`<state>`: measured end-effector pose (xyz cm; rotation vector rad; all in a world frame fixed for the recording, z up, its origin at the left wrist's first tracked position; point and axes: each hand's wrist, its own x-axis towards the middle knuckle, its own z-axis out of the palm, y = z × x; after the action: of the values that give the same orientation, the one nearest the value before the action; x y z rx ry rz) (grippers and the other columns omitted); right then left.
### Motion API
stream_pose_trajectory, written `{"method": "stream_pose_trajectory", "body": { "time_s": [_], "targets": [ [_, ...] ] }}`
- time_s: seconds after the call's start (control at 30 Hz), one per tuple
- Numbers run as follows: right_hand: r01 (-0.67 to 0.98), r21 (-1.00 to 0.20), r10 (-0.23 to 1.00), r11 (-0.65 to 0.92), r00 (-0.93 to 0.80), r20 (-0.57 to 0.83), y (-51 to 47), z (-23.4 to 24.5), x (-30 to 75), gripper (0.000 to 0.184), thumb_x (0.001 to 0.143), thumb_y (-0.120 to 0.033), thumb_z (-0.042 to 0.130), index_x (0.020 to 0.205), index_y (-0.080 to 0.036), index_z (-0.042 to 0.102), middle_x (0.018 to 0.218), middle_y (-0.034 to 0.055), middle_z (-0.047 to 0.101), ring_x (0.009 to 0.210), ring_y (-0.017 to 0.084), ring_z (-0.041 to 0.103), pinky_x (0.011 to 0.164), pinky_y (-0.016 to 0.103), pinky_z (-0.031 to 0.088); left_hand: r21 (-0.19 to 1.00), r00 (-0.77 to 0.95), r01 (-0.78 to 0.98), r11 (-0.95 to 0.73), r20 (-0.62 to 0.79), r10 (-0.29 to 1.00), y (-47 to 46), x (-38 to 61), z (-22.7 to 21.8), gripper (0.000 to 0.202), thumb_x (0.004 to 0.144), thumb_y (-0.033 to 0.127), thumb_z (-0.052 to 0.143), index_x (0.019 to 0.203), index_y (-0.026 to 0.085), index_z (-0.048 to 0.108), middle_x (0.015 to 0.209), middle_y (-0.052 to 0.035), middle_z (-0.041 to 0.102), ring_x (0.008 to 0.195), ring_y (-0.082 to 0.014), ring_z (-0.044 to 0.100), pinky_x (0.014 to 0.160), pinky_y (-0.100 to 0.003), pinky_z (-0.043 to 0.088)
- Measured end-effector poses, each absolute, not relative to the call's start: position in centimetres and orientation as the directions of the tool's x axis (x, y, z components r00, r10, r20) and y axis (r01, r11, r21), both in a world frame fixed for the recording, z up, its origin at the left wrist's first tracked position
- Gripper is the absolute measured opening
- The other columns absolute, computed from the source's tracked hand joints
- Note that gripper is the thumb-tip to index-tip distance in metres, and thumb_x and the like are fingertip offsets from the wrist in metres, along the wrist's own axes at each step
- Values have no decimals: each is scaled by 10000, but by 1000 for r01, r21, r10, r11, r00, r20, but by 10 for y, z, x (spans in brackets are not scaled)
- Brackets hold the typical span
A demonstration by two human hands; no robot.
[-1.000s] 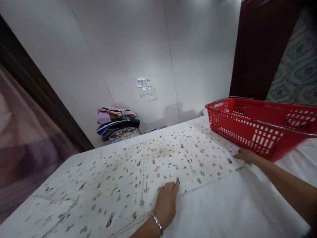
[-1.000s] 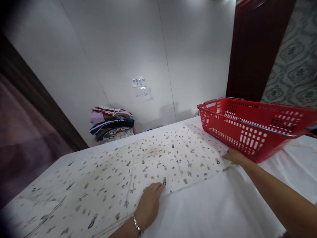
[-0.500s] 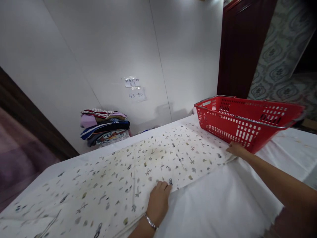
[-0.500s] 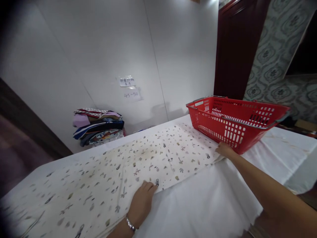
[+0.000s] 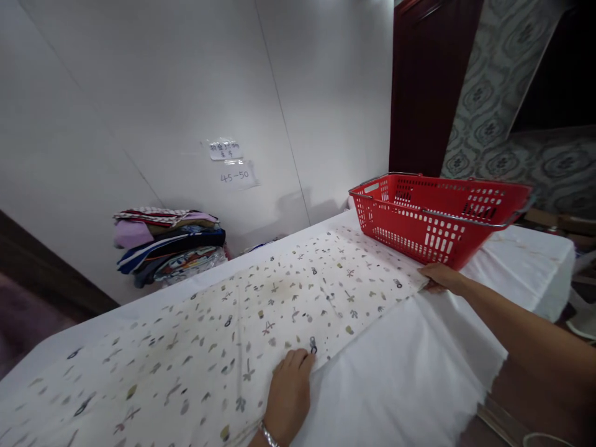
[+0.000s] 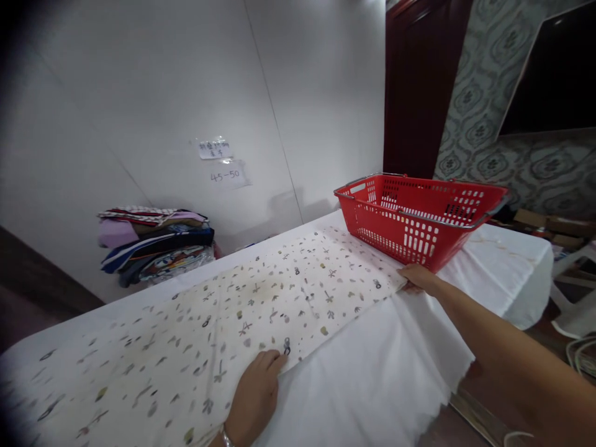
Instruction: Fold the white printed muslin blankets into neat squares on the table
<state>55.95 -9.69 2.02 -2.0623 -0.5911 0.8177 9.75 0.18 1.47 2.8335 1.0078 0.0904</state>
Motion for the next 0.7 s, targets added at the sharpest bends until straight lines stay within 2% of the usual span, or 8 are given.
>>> {"method": "stream_pose_trajectory", "body": {
  "time_s": [0.1, 0.13, 0.23, 0.33, 0.43, 0.57, 0.7],
  "targets": [
    [3, -826, 630, -563, 649, -427, -100, 23, 560, 106, 804, -265, 505, 830, -165, 525, 563, 26, 580, 508, 136, 584, 490, 228, 498, 159, 775, 623, -766, 8, 632, 2, 96, 14, 558, 706, -54, 343, 1137, 233, 553, 1127, -25, 531, 1034, -155, 451, 902, -295, 368],
    [-24, -832, 633, -555, 636, -441, -102, 24, 560, 121, 787, -228, 516, 888, -162, 522, 601, 30, 594, 556, 142, 605, 522, 233, 510, 162, 775, 623, -765, 9, 632, 2, 96, 14, 561, 708, -55, 338, 1140, 233, 552, 1129, -25, 531, 1037, -154, 451, 903, -296, 369],
    [-81, -852, 664, -518, 589, -460, -108, 28, 560, 326, 710, -131, 552, 1028, -176, 495, 742, 45, 635, 690, 155, 635, 595, 238, 524, 164, 777, 619, -768, 16, 629, 3, 95, 13, 571, 709, -62, 329, 1150, 228, 547, 1139, -30, 529, 1049, -154, 448, 903, -298, 373],
    [-105, -873, 695, -476, 564, -447, -114, 27, 558, 447, 646, -64, 557, 1061, -213, 484, 837, 39, 647, 751, 148, 633, 609, 210, 514, 169, 781, 611, -774, 36, 624, 3, 95, 12, 558, 712, -62, 333, 1137, 222, 556, 1134, -34, 530, 1050, -157, 449, 905, -302, 375],
    [-110, -887, 707, -448, 564, -427, -116, 24, 557, 441, 647, -86, 581, 1055, -230, 492, 805, 19, 648, 743, 143, 627, 589, 191, 498, 174, 780, 610, -773, 42, 625, 3, 95, 12, 546, 720, -60, 328, 1129, 214, 563, 1116, -38, 538, 1038, -156, 455, 901, -303, 380],
    [-109, -893, 708, -437, 571, -416, -115, 22, 557, 309, 714, -144, 573, 1009, -212, 515, 731, 17, 643, 666, 129, 613, 553, 181, 479, 164, 782, 610, -775, 31, 622, 3, 95, 12, 561, 715, -61, 328, 1146, 218, 554, 1128, -38, 535, 1043, -155, 453, 911, -305, 376],
    [-124, -898, 707, -422, 574, -412, -115, 25, 554, 258, 751, -145, 550, 1002, -189, 509, 719, 21, 637, 620, 108, 598, 542, 175, 472, 144, 785, 608, -781, 35, 618, 2, 95, 12, 556, 723, -55, 328, 1152, 221, 550, 1139, -37, 530, 1057, -154, 450, 924, -304, 370]
  ]
}}
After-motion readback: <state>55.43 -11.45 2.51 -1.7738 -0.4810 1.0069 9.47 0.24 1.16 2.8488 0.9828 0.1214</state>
